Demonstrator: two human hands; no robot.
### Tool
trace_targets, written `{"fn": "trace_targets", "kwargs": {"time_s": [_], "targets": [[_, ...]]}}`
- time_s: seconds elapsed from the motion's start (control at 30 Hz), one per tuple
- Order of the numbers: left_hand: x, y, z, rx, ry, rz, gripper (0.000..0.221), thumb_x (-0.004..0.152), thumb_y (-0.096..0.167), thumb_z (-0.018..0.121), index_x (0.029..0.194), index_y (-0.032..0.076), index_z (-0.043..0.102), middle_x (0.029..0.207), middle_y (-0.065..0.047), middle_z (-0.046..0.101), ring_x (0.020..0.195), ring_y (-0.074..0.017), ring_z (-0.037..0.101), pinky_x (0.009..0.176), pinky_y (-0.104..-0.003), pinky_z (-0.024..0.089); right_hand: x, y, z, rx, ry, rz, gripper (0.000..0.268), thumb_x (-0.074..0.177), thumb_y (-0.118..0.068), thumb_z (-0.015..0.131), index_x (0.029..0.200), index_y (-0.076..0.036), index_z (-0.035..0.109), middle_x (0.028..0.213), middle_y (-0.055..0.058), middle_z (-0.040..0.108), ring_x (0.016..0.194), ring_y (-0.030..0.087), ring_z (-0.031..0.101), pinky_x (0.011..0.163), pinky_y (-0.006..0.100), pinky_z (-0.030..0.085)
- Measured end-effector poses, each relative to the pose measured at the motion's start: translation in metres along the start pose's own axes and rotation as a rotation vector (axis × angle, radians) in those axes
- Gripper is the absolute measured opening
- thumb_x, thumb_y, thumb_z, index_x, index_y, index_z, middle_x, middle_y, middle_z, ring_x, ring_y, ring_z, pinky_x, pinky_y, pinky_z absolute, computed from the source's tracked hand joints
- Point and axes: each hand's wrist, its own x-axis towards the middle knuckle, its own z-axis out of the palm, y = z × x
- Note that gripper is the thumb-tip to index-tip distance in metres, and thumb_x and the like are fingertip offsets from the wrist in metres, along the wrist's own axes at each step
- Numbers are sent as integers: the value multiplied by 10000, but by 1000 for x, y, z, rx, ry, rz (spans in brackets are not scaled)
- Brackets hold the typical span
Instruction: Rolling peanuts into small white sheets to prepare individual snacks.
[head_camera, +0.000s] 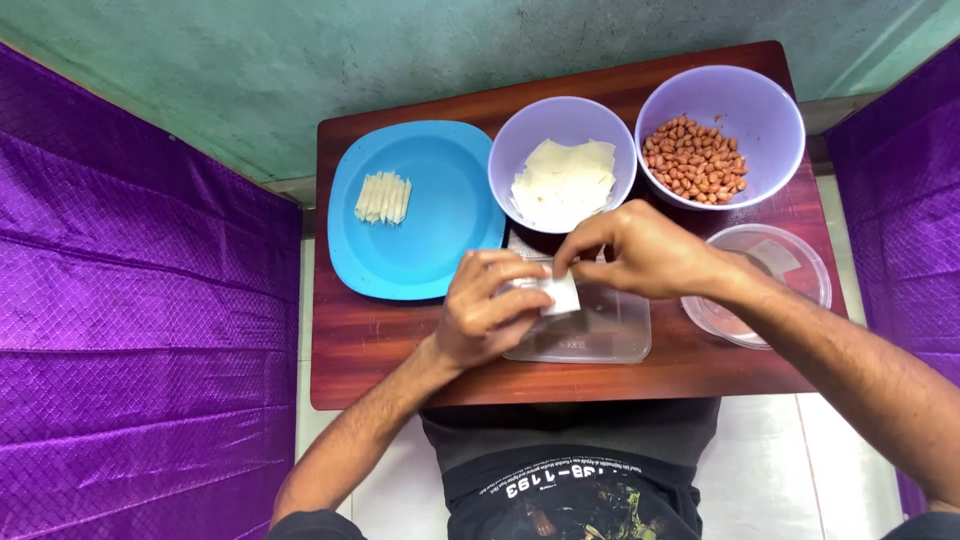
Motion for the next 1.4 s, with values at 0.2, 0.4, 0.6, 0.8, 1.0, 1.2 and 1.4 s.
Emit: {"fn": "trace_targets", "kwargs": {"time_s": [0.2, 0.4, 0.6, 0.8, 1.0, 1.2, 1.4], "targets": [[-15, 22, 6, -20, -44, -93, 141, 832, 73, 803, 896, 197, 778, 1125, -3, 754, 991, -239, 667, 861, -347, 493, -4, 29, 21, -173, -127, -39, 165, 771, -41, 756, 878, -155, 808, 839, 53, 799, 777, 283, 785, 661, 398, 629], [-17, 24, 1, -95, -131, -164, 136, 921, 250, 768, 1044, 192, 768, 1140, 1, 752, 1033, -242, 680, 911, -367, 499, -9, 31, 19, -429, -72, 0, 63, 861, -139, 699, 920, -160, 704, 879, 62, 738, 844, 328, 747, 674, 448, 614], [-23, 4, -2, 2, -295, -80, 148, 934, 88, 725, 1065, 157, 734, 1069, -1, 750, 1073, -242, 687, 952, -380, 486, -24, 26, 26, -629, -74, -21, 54, 831, -203, 736, 834, -178, 688, 784, 19, 718, 800, 273, 754, 648, 403, 615], [-31, -1, 4, 17, -389, -5, 87, 971, 148, 690, 1058, 153, 701, 1119, -14, 750, 1124, -244, 673, 952, -388, 465, -63, 51, 67, -645, 136, -251, 132, 910, -201, 612, 979, -110, 677, 1041, 144, 720, 1081, 364, 690, 812, 457, 545], [-33, -2, 7, 38, -368, 33, 65, 993, 163, 669, 1048, 137, 692, 1233, -26, 734, 1182, -264, 657, 971, -401, 466, -84, 55, 107, -686, 446, -398, 349, 940, -148, 651, 1285, -95, 666, 1267, 128, 662, 1220, 291, 650, 1007, 417, 496], [-39, -3, 10, 65, -325, 71, 67, 988, 185, 663, 1025, 151, 707, 1206, -25, 737, 1159, -263, 667, 957, -397, 477, -91, 57, 109, -650, 531, -451, 268, 931, -100, 664, 1191, -46, 700, 1253, 158, 700, 1173, 295, 696, 1043, 456, 498], [-41, -4, 9, 102, -278, 82, 106, 986, 231, 675, 1028, 160, 743, 1148, -20, 740, 1112, -260, 677, 934, -392, 484, -89, 47, 107, -634, 559, -492, 284, 920, -76, 652, 1193, -30, 719, 1173, 139, 741, 1131, 307, 724, 1006, 458, 530]]}}
